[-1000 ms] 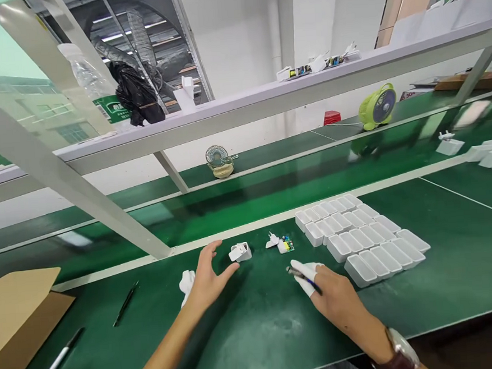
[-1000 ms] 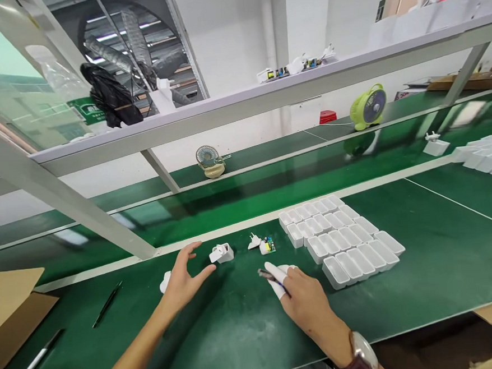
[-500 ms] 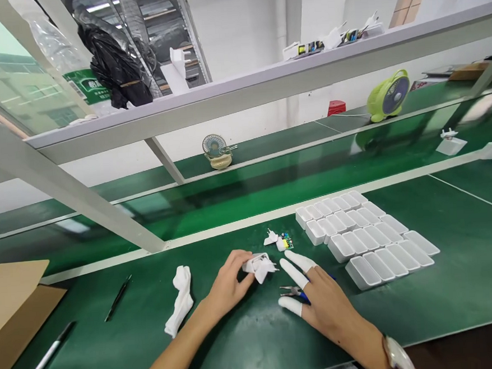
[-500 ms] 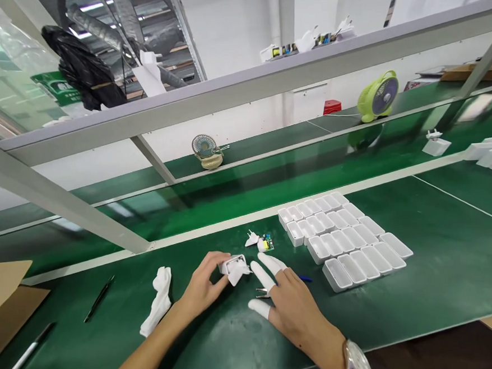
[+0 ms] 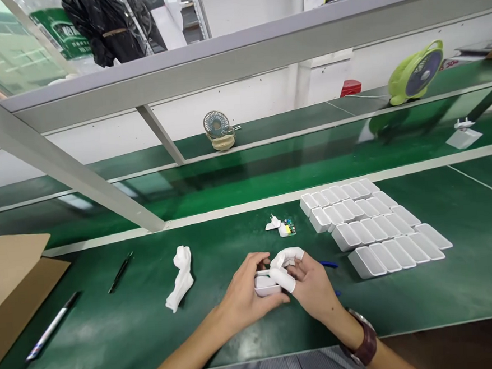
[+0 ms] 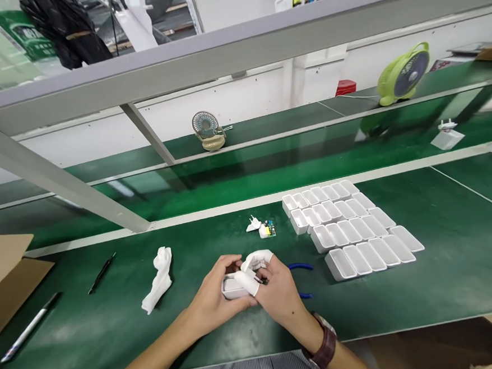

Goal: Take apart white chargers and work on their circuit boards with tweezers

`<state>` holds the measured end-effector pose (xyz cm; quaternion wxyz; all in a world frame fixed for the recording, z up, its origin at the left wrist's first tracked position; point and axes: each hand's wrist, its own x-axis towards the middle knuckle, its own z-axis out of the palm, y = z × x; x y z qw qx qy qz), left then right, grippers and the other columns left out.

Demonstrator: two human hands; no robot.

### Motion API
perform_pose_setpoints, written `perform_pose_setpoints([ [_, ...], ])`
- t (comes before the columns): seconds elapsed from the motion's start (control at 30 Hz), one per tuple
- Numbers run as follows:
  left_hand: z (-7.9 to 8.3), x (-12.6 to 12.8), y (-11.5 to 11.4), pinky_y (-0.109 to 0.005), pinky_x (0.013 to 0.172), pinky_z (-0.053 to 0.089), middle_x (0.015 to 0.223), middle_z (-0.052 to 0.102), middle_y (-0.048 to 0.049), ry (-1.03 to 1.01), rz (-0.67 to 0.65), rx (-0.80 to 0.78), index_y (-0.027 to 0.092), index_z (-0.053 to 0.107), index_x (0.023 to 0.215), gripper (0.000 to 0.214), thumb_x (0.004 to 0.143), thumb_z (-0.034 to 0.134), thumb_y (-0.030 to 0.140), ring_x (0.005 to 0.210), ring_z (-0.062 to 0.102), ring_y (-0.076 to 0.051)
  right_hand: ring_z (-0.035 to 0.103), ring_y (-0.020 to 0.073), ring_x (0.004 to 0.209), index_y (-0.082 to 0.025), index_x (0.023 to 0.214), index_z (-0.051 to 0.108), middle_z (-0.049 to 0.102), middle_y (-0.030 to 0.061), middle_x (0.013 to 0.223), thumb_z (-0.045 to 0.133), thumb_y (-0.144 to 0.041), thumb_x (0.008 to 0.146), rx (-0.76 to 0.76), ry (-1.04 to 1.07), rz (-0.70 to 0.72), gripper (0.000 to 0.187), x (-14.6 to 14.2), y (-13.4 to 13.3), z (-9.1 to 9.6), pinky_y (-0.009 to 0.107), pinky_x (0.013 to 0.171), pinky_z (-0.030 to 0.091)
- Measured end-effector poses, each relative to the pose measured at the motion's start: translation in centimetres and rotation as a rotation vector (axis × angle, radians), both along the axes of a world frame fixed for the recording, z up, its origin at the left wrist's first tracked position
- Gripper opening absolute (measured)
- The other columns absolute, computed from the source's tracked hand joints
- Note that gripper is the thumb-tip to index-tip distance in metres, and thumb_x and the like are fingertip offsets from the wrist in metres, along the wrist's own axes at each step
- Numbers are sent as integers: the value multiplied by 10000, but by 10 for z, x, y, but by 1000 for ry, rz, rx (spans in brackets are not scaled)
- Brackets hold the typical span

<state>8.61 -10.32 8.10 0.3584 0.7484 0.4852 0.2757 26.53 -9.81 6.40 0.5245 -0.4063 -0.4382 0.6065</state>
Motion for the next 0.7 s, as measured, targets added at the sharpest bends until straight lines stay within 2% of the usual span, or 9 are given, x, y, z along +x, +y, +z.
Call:
perform_pose_setpoints([
  [0.07,-1,4,-1,-346,862,516,1126,622,-23,4,52,-70,281,483,1253,525,809,763,305,973,635,-195,705,197,858,-204,959,648,716,62,969,866,-340,707,0,-1,7,360,-1,-3,1,331,825,599],
  [0.13,-2,5,-1,-329,823,521,1075,645,-7,-29,128,-89,277,481,1230,468,825,715,251,915,648,-181,706,206,920,-212,1032,651,713,78,1058,856,-327,723,9,2,6,388,1,-5,1,352,881,588],
  [0.2,-4,5,0,-345,861,516,1098,628,-24,-48,203,9,264,450,1263,520,807,692,193,951,640,-190,702,216,973,-220,1081,645,705,87,1110,847,-322,737,9,23,12,412,3,-7,-1,362,897,584],
  [0.27,-7,3,-1,-382,920,496,1163,579,-66,-10,217,184,244,430,1297,567,789,654,133,1048,604,-219,698,215,983,-223,1092,639,704,82,1102,846,-321,739,1,29,14,420,5,-7,-3,357,895,581],
  [0.33,-10,3,-2,-398,904,491,1171,544,-94,69,180,325,228,420,1320,594,779,631,105,1064,573,-240,695,194,933,-218,1102,632,703,64,1045,844,-329,743,-9,-3,15,431,7,-6,-4,333,870,579],
  [0.4,-12,3,-4,-378,821,491,1113,552,-93,134,117,381,223,426,1311,570,790,627,112,979,569,-234,676,152,808,-216,1173,606,687,31,953,813,-356,781,-22,-52,41,466,9,-4,-4,286,767,580],
  [0.53,-10,4,-4,-363,756,449,974,587,-52,126,-15,363,227,478,1174,466,752,660,151,864,556,-219,558,97,550,-205,1328,519,621,-35,736,682,-452,889,-86,-89,207,529,14,4,-2,209,485,471],
  [0.7,-8,4,-5,-382,760,423,980,595,-55,122,-40,350,212,445,1210,584,668,654,146,856,552,-232,512,96,437,-156,1198,610,592,-40,626,632,-541,888,-214,-36,331,495,14,10,-10,208,394,417],
])
